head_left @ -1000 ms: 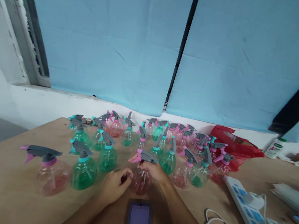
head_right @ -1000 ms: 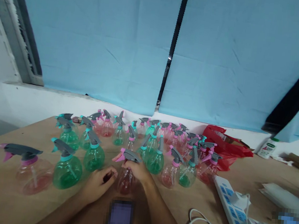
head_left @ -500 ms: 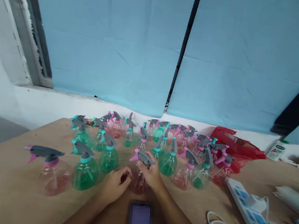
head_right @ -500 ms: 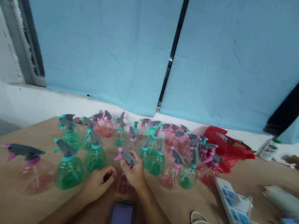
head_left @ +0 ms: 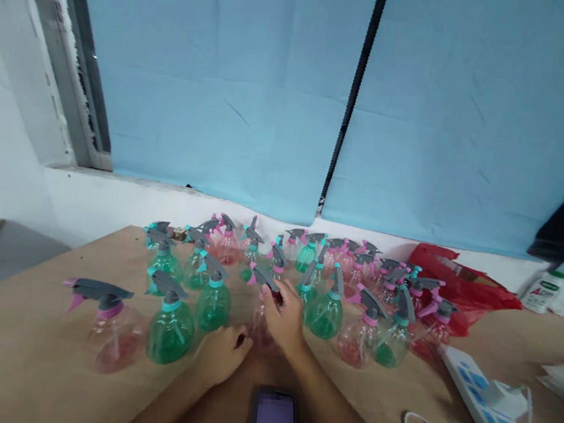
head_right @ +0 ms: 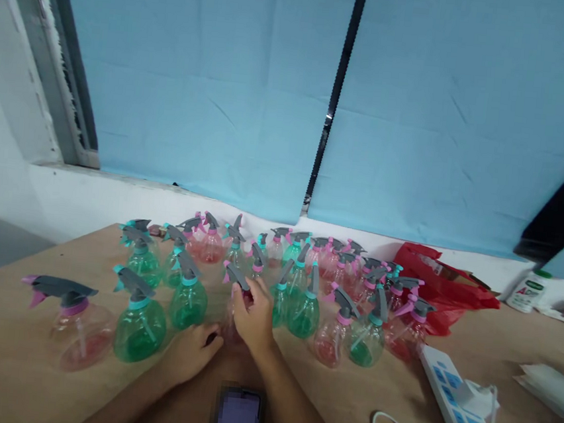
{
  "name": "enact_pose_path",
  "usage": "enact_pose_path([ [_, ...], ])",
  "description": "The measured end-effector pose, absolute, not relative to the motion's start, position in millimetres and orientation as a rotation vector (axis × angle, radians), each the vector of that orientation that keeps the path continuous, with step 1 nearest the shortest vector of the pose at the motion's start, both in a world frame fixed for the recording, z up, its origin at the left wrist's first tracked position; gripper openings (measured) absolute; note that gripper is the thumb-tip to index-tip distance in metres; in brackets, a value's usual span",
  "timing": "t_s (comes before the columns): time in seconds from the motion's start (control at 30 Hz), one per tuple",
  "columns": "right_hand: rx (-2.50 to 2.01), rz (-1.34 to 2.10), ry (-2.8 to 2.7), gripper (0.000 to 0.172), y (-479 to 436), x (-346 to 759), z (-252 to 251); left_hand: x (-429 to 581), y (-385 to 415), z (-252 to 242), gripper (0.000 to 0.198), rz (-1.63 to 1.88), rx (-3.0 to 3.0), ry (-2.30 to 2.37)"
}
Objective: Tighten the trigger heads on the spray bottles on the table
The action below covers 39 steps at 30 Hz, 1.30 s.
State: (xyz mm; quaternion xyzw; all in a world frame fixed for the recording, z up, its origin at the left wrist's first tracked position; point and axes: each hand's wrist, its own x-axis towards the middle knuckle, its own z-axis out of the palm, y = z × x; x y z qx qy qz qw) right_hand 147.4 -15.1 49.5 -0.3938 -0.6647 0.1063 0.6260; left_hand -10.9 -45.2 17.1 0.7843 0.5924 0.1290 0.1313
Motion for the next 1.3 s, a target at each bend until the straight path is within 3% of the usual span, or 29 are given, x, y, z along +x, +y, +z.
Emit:
enact_pose_path([
  [0.53,-1.287,0.226,-1.612,0.022,48.3,102.1,74.0,-11.4,-48.7,16.8,0.026,0.327,2.336,1.71],
  [0.8,-1.419,0.271,-1.589,0.014,46.3,104.3,80.5,-10.9,-50.4,18.5,0.026,0.319,2.352,1.723],
  [0.93,-1.334,0.177,-1.536,0.032,34.2,106.0,86.5,-10.6,-49.8,17.5,0.026,0.324,2.362,1.716],
  [1.07,-1.182,0.08,-1.547,0.028,18.4,105.4,97.0,-10.2,-48.6,16.9,0.029,0.302,2.363,1.726],
  [1.3,-1.022,0.21,-1.715,0.022,8.1,83.3,106.8,-10.6,-48.6,19.4,0.029,0.295,2.276,1.702],
])
